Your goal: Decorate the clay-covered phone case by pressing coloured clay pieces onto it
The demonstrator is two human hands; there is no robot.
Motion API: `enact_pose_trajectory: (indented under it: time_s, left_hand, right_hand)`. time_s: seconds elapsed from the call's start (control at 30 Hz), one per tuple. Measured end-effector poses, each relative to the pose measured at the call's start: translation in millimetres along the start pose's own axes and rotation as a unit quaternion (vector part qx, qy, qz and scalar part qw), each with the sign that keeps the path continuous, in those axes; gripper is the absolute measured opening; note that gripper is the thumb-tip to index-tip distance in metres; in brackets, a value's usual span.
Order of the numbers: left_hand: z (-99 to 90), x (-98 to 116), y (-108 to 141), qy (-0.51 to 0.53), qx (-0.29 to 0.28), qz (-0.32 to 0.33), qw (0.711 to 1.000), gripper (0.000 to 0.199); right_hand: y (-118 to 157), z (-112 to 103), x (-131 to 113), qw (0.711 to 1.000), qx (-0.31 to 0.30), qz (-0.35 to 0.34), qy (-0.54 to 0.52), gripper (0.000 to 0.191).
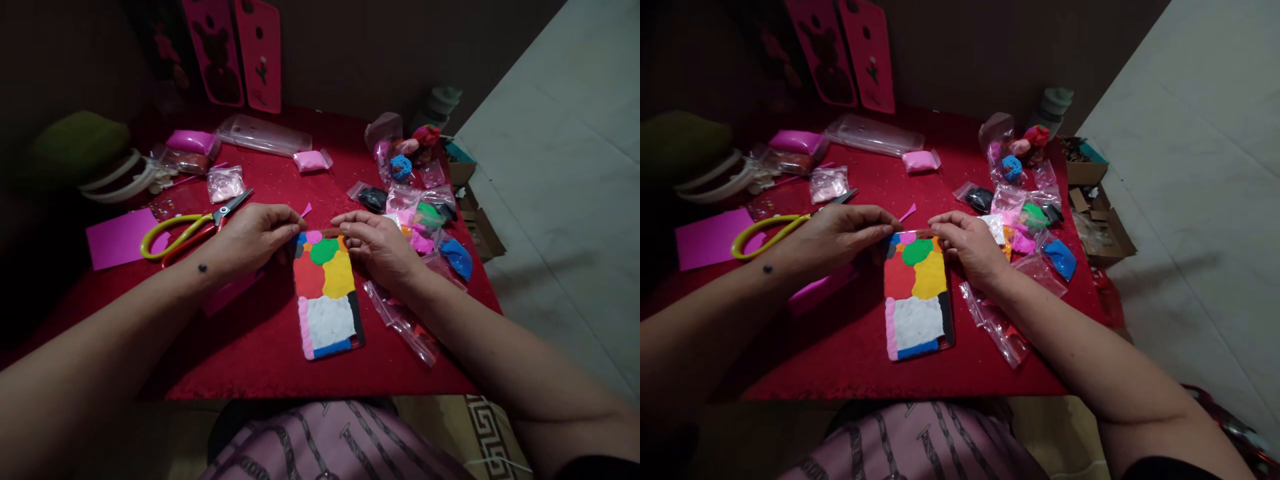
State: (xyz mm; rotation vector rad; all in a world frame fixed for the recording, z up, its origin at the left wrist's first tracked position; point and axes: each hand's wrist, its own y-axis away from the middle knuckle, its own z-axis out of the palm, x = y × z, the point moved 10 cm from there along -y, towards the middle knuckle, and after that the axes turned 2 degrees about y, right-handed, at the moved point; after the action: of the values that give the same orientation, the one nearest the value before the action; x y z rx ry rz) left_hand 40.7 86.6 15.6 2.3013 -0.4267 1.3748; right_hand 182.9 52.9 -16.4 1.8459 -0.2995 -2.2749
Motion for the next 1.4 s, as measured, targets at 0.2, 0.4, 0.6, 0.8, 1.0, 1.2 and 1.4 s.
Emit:
enact_pose_trajectory:
  time_s: [0.2, 0.4, 0.6, 0.8, 1.0, 1.2, 1.4]
  left_hand:
    - [0.7, -2, -1, 0.015, -0.002, -0.021, 1.000, 0.013]
    - [1.4, -6, -1, 0.035, -0.025, -0.021, 0.999, 0.013]
    - [3.5, -8, -2, 0.043, -0.026, -0.031, 0.998, 0.013]
    - [3.3, -12, -2, 0.074, -0.034, -0.040, 0.996, 0.011]
    - [3.8, -11, -1, 0.110, -0.036, -0.035, 0.993, 0.010]
    - [-8.6, -5, 0, 0.286, -0.001, -0.011, 0.958, 0.008]
    - [-16.5, -3, 0, 0.383, 0.030, 0.014, 0.923, 0.006]
  right_hand:
    - [-1, -1, 2, 1.000, -0.003, 0.012, -0.012, 0.021]
    - [-1, -1, 3, 1.000, -0.003, 0.014, -0.018, 0.020]
    - [-1, 1, 2, 1.000, -0.004, 0.011, -0.016, 0.018]
    - [2, -3, -6, 0.998, 0.022, -0.023, 0.050, 0.017]
    - [10, -1, -21, 0.994, 0.043, -0.065, 0.081, 0.021]
    - [12, 20, 4, 0.973, -0.061, 0.129, -0.184, 0.016]
    - [39, 48, 3, 0.941, -0.214, 0.156, -0.212, 0.023]
